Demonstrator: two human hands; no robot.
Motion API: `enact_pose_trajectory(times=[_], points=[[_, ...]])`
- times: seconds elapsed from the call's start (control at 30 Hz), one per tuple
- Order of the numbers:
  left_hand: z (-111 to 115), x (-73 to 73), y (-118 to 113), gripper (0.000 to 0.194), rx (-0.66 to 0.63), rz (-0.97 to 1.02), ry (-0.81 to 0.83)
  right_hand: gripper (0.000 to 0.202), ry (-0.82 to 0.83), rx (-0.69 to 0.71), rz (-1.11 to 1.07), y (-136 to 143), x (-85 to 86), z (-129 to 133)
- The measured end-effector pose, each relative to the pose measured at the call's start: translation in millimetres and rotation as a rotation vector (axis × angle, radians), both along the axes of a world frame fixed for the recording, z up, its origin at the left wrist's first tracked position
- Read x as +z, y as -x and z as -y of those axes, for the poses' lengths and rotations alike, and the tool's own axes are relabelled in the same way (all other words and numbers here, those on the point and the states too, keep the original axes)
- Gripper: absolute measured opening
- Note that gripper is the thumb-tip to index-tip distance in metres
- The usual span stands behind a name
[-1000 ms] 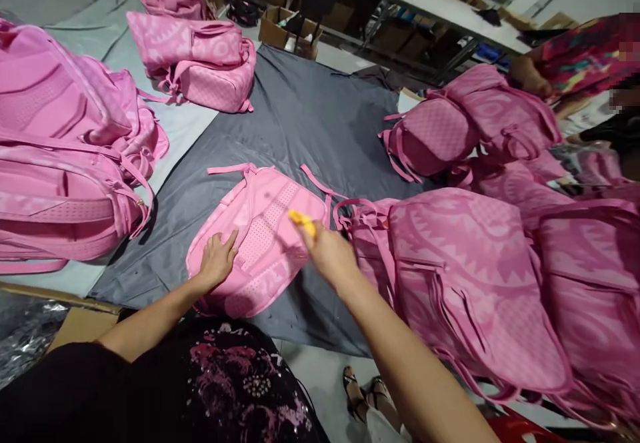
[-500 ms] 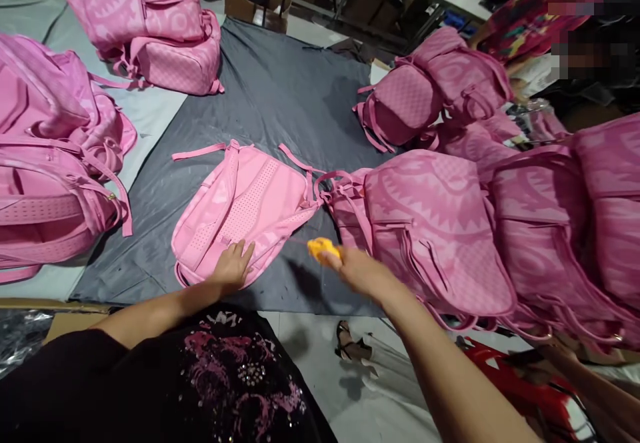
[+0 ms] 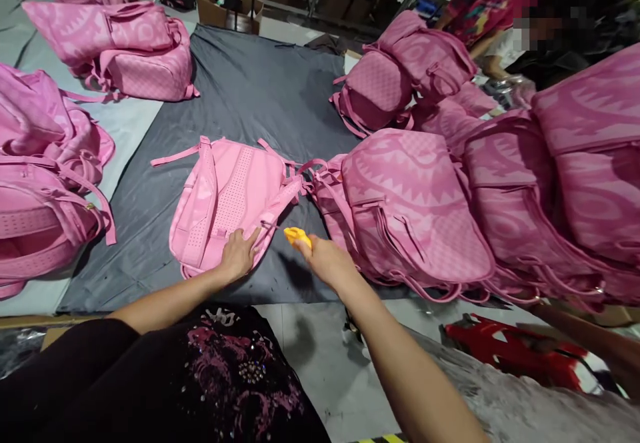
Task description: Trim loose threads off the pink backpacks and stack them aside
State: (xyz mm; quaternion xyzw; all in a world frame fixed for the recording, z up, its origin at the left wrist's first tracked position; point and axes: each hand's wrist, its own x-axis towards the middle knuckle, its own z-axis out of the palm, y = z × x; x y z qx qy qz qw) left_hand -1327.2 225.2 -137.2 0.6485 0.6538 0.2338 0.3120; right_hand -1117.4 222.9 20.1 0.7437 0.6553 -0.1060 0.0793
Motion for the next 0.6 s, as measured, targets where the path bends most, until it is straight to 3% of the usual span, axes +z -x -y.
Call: enact_pose_trajectory(times=[0.07, 0.13, 0.2, 0.23, 0.3, 0.37, 0.43, 0.5, 0.6], points=[[1, 1.8, -9, 0.057, -0.036, -0.178, -0.021, 0.057, -0.043, -0.01, 0.066, 0, 3.7, -1], [0, 5.9, -1, 0.058, -0.08, -0.142, 0.008, 0.058, -0.035, -0.01, 0.103, 5, 0.0, 11], [-1, 10.9, 25, 0.062, -0.058, -0.012, -0.053, 0.054, 0.079, 0.061, 0.09, 14, -14.1, 36], [-1, 13.0, 43, 0.061, 0.025, 0.082, -0.119, 0.05, 0.137, 0.08, 0.09, 19, -25.1, 51], [-2, 14.9, 83, 0.05, 0.354, 0.362, -0.184, 0.046, 0.21, 0.073, 0.096, 30, -52.9, 81], [-5, 14.4, 118, 0.028, 0.739, 0.727, -0.015, 0.045, 0.241, 0.057, 0.067, 39, -84.1, 102], [-10, 13.9, 141, 0.014, 0.924, 1.006, 0.254, 0.045, 0.218, 0.035, 0.031, 49, -112.6, 112], [-14, 15.6, 150, 0.017, 0.887, 1.149, 0.41, 0.044, 0.196, 0.002, 0.008, 59, -133.9, 112], [-16, 19.1, 148, 0.019, 0.731, 1.299, 0.508, 0.038, 0.194, -0.029, -0.032, 72, -152.4, 105]])
